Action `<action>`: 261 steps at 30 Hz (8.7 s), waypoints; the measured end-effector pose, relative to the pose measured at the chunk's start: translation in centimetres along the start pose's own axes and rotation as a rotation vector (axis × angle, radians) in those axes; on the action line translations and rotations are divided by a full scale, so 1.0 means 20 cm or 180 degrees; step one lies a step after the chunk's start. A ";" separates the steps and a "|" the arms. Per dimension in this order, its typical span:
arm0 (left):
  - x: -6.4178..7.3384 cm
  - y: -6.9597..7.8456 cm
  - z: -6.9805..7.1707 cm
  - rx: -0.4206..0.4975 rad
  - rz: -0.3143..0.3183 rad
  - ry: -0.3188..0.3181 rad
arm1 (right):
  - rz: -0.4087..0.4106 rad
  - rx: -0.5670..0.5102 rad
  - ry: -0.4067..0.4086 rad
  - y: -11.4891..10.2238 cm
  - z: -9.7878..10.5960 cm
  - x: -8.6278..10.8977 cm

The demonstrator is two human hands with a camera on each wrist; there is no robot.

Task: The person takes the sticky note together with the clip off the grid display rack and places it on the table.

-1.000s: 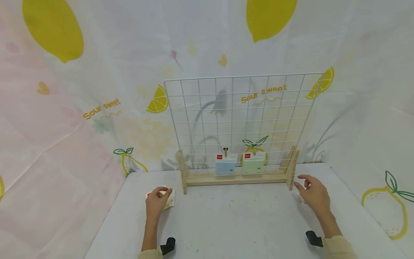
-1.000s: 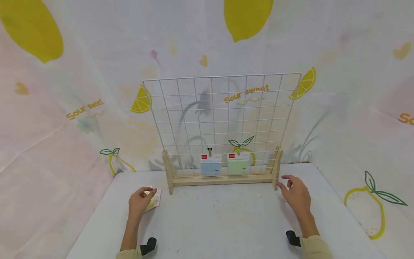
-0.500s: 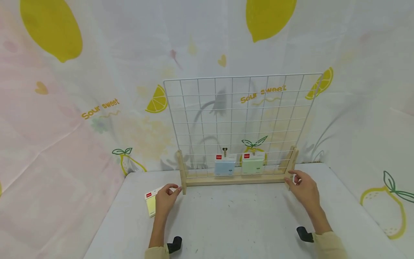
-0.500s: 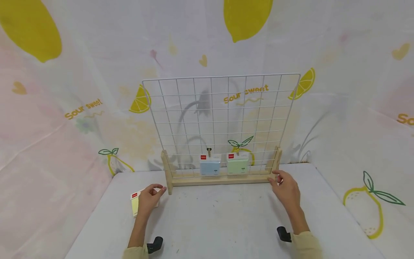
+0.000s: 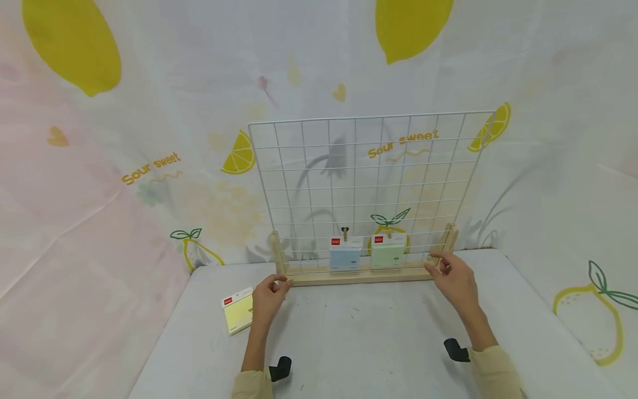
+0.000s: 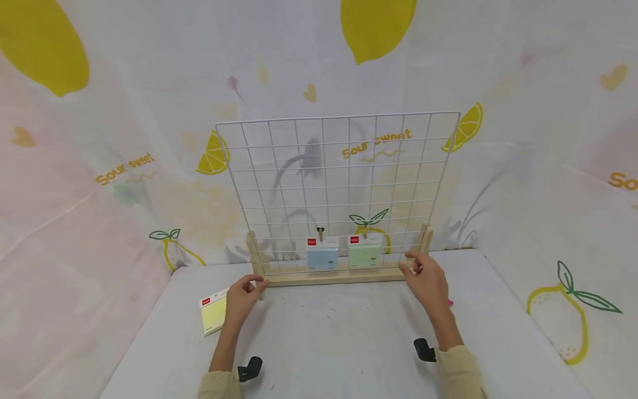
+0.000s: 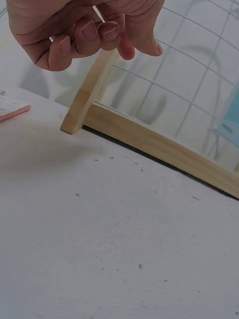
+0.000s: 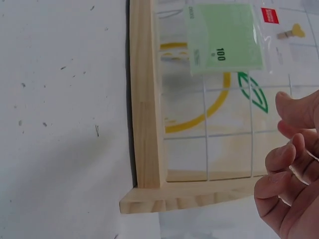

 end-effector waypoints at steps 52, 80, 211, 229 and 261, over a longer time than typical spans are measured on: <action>-0.07 0.29 -0.37 0.0410 -0.0552 -0.0255 | 0.0522 -0.0364 -0.0264 -0.47 -0.33 -0.15; -0.12 0.33 -0.46 0.0430 -0.0454 -0.0268 | 0.0658 -0.0344 -0.0416 -0.68 -0.53 -0.19; -0.03 0.19 -0.23 0.0753 -0.0224 -0.0400 | 0.0711 0.0074 -0.0278 -0.55 -0.22 -0.14; -0.02 0.09 -0.05 0.0699 -0.0016 -0.0333 | 0.0256 0.0247 -0.0381 -0.31 -0.14 -0.08; 0.05 -0.13 0.41 0.0580 0.0608 0.0158 | -0.0487 0.0534 -0.0733 0.08 -0.02 0.02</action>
Point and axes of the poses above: each hand's wrist, its own x-axis away from the middle knuckle, its own z-axis out of the back of the hand, y = z × x, the point moved 10 cm from there along -x, towards the middle knuckle, and after that the axes turned 4 degrees about -z, right-handed, at the moved point
